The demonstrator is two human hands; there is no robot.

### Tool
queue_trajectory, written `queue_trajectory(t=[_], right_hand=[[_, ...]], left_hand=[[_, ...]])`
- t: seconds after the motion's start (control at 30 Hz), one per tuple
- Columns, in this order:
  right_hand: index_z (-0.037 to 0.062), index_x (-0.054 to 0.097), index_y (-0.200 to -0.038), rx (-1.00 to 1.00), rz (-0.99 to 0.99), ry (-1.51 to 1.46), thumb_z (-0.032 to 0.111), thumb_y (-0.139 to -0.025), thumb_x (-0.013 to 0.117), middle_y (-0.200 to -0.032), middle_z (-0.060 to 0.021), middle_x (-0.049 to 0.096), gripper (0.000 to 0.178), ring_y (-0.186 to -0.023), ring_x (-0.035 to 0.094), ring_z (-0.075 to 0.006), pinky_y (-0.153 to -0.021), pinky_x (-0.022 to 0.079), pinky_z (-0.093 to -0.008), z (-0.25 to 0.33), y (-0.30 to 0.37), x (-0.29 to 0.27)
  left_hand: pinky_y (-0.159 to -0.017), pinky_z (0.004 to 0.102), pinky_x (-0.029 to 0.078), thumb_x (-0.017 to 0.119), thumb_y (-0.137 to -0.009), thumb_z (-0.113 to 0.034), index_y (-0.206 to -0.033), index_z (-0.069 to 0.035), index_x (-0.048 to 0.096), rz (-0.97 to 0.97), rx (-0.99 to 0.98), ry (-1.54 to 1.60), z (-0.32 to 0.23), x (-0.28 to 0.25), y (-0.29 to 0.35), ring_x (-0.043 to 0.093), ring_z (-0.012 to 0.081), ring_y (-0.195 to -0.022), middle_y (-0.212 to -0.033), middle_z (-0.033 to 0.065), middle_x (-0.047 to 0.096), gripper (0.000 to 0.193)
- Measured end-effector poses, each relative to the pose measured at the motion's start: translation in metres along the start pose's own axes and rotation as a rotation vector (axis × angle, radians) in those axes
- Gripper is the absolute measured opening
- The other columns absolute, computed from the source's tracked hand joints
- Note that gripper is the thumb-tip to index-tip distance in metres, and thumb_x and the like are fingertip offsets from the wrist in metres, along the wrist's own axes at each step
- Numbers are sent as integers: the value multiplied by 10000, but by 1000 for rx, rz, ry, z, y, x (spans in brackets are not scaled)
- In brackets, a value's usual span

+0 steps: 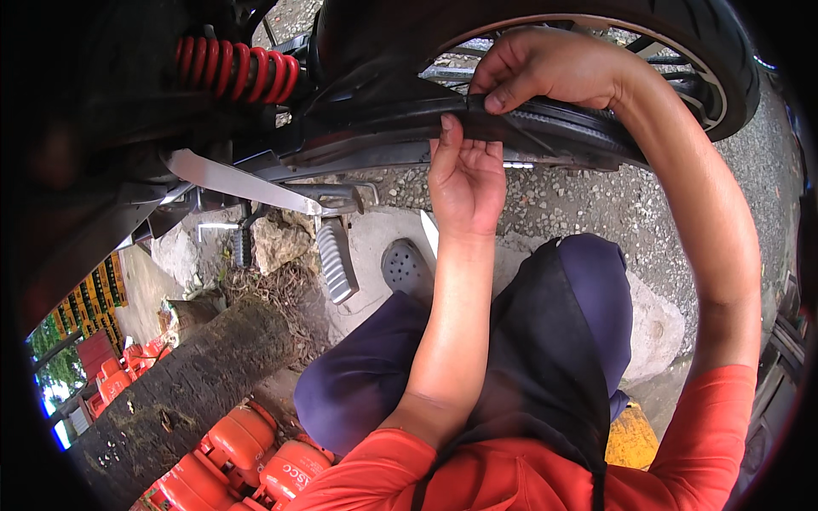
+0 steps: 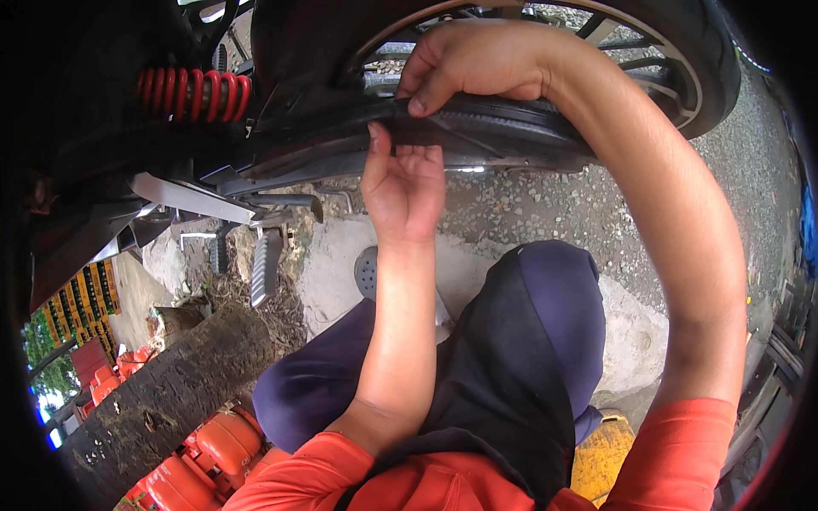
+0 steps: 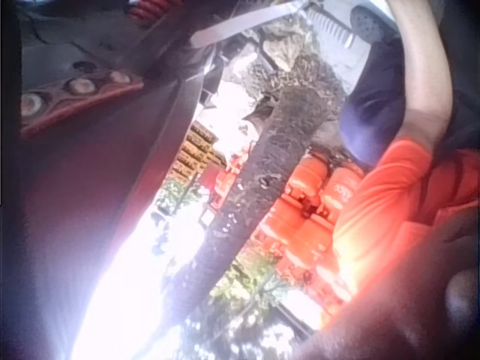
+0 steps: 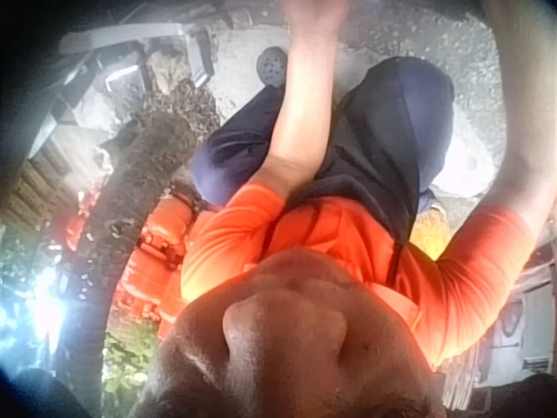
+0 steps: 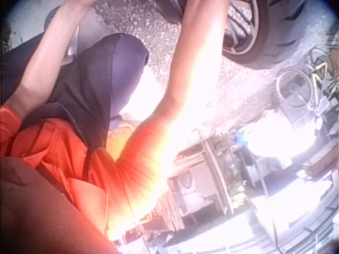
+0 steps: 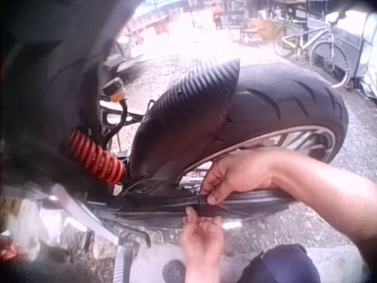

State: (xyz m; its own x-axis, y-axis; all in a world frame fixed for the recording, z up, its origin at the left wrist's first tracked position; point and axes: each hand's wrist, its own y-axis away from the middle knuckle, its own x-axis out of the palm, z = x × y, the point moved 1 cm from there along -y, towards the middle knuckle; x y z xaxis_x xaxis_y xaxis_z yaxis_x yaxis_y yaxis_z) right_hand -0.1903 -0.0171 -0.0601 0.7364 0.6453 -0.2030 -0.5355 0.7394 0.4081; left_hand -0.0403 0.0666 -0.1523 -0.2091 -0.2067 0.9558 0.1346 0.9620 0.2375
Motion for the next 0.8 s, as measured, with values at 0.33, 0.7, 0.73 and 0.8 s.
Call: queue_trajectory(t=[0.33,0.7,0.73,0.8], right_hand=[[-45,682,-1009,-37,-53,44,80,-782,764,-837,-28,670,272,-788,584,-100,-771,468,-252,1,6,6],[-47,675,-1065,66,-108,149,74,-777,765,-904,-68,685,326,-861,611,-135,-809,472,-274,5,5,5],[-42,671,-1082,78,-114,148,71,-775,765,-923,-71,684,340,-877,610,-139,-819,470,-277,4,6,4],[-26,662,-1118,10,-77,153,58,-773,760,-967,-73,681,369,-917,608,-149,-848,462,-283,6,6,4]], left_hand=[[-1085,384,389,647,-936,-167,-1196,-19,563,-61,30,-22,2,2,1,533,208,-1189,-1214,99,587,311],[-1083,398,394,631,-946,-175,-1190,-26,574,-36,47,-61,1,1,0,534,202,-1198,-1223,94,604,291],[-1082,399,396,629,-947,-175,-1193,-23,573,-28,45,-58,1,0,0,536,204,-1198,-1222,97,606,294],[-1080,402,399,624,-951,-175,-1199,-16,569,-13,43,-52,0,-3,0,539,209,-1197,-1221,103,611,300]])
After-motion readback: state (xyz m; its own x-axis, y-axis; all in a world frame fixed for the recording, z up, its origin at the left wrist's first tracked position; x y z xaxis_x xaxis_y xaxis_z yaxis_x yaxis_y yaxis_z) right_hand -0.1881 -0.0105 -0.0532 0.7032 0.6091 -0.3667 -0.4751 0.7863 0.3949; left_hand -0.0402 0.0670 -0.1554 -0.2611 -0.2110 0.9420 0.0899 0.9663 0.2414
